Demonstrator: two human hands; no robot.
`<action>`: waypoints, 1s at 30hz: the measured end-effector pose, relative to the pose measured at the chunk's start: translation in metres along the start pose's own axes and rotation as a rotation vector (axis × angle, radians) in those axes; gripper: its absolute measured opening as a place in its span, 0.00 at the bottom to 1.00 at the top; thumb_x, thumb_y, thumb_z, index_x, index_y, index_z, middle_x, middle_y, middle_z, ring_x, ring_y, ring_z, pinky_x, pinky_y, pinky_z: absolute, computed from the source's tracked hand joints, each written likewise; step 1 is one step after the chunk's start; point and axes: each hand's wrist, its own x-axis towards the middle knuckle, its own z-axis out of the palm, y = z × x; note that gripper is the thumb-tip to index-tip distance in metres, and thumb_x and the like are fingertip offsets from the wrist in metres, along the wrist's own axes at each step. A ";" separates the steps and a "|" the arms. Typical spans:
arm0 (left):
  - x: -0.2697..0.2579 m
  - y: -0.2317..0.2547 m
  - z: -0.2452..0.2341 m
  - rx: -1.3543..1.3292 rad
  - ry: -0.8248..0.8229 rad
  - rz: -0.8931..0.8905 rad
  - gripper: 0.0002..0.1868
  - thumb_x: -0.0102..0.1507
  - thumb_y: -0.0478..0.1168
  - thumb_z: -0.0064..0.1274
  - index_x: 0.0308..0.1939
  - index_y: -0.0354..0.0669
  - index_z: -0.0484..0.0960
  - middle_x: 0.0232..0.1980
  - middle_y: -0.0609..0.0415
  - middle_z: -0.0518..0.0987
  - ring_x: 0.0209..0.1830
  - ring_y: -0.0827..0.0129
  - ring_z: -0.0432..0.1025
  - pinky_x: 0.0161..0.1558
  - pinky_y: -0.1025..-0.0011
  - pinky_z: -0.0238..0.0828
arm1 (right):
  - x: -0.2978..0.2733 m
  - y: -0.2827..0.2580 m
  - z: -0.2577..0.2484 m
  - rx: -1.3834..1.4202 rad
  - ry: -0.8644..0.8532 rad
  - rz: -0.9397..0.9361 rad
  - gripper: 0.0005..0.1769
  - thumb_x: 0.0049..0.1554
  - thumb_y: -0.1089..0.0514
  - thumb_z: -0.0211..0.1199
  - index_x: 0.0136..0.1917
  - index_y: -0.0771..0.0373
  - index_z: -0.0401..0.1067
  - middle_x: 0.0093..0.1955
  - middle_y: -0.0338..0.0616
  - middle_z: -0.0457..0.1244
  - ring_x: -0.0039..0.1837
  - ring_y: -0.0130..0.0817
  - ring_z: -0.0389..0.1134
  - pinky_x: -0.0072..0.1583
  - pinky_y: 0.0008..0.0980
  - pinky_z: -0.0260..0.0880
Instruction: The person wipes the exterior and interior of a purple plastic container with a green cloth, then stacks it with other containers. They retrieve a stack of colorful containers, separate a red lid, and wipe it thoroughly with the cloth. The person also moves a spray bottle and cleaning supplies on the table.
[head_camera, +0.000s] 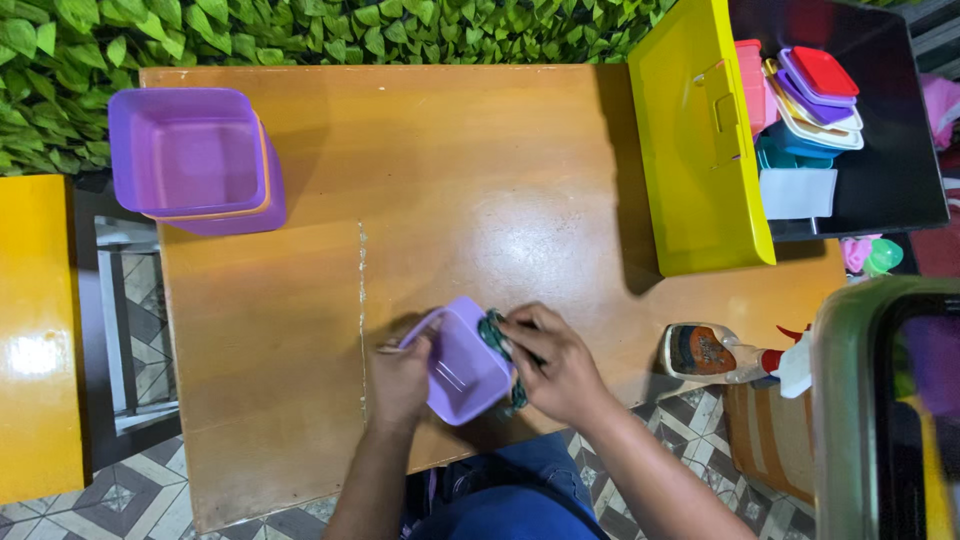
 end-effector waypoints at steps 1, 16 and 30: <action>0.003 0.005 0.001 0.023 0.005 0.073 0.10 0.66 0.32 0.53 0.47 0.34 0.88 0.40 0.55 0.85 0.36 0.76 0.77 0.39 0.76 0.75 | -0.008 -0.002 -0.001 0.007 -0.007 0.028 0.14 0.54 0.70 0.65 0.55 0.72 0.78 0.52 0.50 0.68 0.53 0.39 0.72 0.54 0.31 0.72; -0.013 0.052 0.039 0.616 0.223 0.108 0.26 0.70 0.48 0.41 0.67 0.36 0.72 0.63 0.37 0.75 0.62 0.49 0.70 0.61 0.55 0.66 | -0.027 0.020 0.004 0.265 0.288 0.496 0.11 0.62 0.66 0.59 0.54 0.72 0.78 0.47 0.40 0.67 0.47 0.23 0.65 0.49 0.23 0.66; -0.030 0.065 0.004 0.852 -0.271 0.620 0.57 0.53 0.44 0.67 0.78 0.37 0.47 0.76 0.30 0.57 0.75 0.33 0.54 0.69 0.46 0.57 | 0.063 -0.011 0.053 -0.326 0.116 0.230 0.20 0.52 0.63 0.66 0.57 0.72 0.76 0.57 0.62 0.67 0.54 0.59 0.71 0.57 0.44 0.71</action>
